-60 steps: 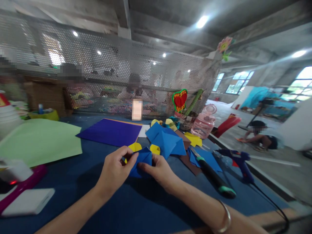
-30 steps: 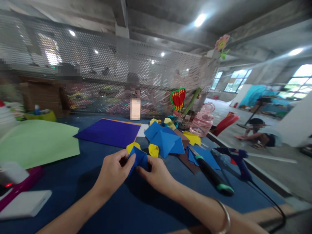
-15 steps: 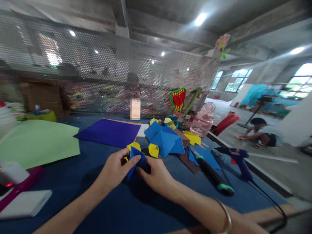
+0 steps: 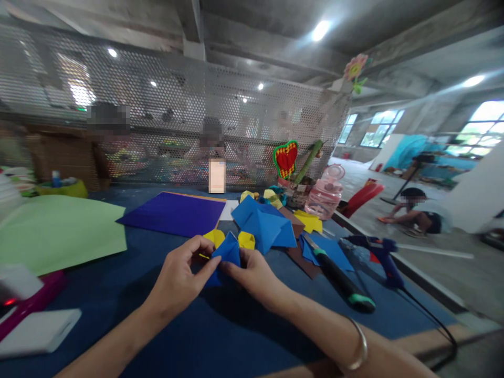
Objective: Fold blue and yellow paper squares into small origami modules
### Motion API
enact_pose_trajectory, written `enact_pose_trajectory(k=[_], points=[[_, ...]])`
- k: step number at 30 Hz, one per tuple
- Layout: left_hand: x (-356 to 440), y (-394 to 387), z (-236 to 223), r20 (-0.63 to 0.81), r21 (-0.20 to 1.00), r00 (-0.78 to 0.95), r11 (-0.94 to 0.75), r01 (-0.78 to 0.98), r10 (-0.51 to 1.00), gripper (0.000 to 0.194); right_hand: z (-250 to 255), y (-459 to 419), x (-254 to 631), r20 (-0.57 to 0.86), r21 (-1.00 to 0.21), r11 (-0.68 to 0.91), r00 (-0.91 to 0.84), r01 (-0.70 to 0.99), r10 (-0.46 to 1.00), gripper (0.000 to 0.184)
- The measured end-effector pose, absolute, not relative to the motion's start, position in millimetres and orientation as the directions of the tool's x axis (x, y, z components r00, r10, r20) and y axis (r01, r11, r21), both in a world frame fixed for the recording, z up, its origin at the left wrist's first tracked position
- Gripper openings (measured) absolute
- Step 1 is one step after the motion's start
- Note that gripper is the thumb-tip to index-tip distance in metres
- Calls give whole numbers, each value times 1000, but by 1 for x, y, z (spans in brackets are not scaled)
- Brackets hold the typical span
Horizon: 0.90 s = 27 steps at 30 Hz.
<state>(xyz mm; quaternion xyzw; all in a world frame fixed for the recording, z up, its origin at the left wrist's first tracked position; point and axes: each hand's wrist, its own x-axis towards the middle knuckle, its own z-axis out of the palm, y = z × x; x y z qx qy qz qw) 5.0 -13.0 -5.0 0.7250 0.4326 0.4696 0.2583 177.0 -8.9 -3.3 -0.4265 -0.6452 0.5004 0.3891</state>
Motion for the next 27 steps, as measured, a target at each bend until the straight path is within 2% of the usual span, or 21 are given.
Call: enact_pose_trajectory(k=[6, 11, 18, 21, 24, 27], points=[[9, -12, -10, 506, 757, 4, -446, 477, 863, 22, -9, -8, 178, 266, -869, 358, -288, 342, 920, 14], [13, -14, -7, 531, 729, 0, -456, 511, 848, 20, -10, -13, 176, 333, -773, 436, -291, 461, 897, 16], [15, -17, -8, 598, 652, 74, -538, 535, 798, 17, -11, -14, 176, 339, -791, 443, -302, 422, 891, 12], [13, -17, -8, 616, 632, 111, -574, 521, 780, 13, -12, -13, 176, 321, -823, 422, -301, 381, 898, 17], [12, -18, -8, 615, 650, 133, -595, 473, 777, 5, -11, -12, 176, 327, -841, 422, -304, 338, 895, 21], [12, -18, -9, 570, 700, 127, -561, 443, 812, 7, -12, -11, 176, 329, -849, 423, -309, 317, 892, 21]])
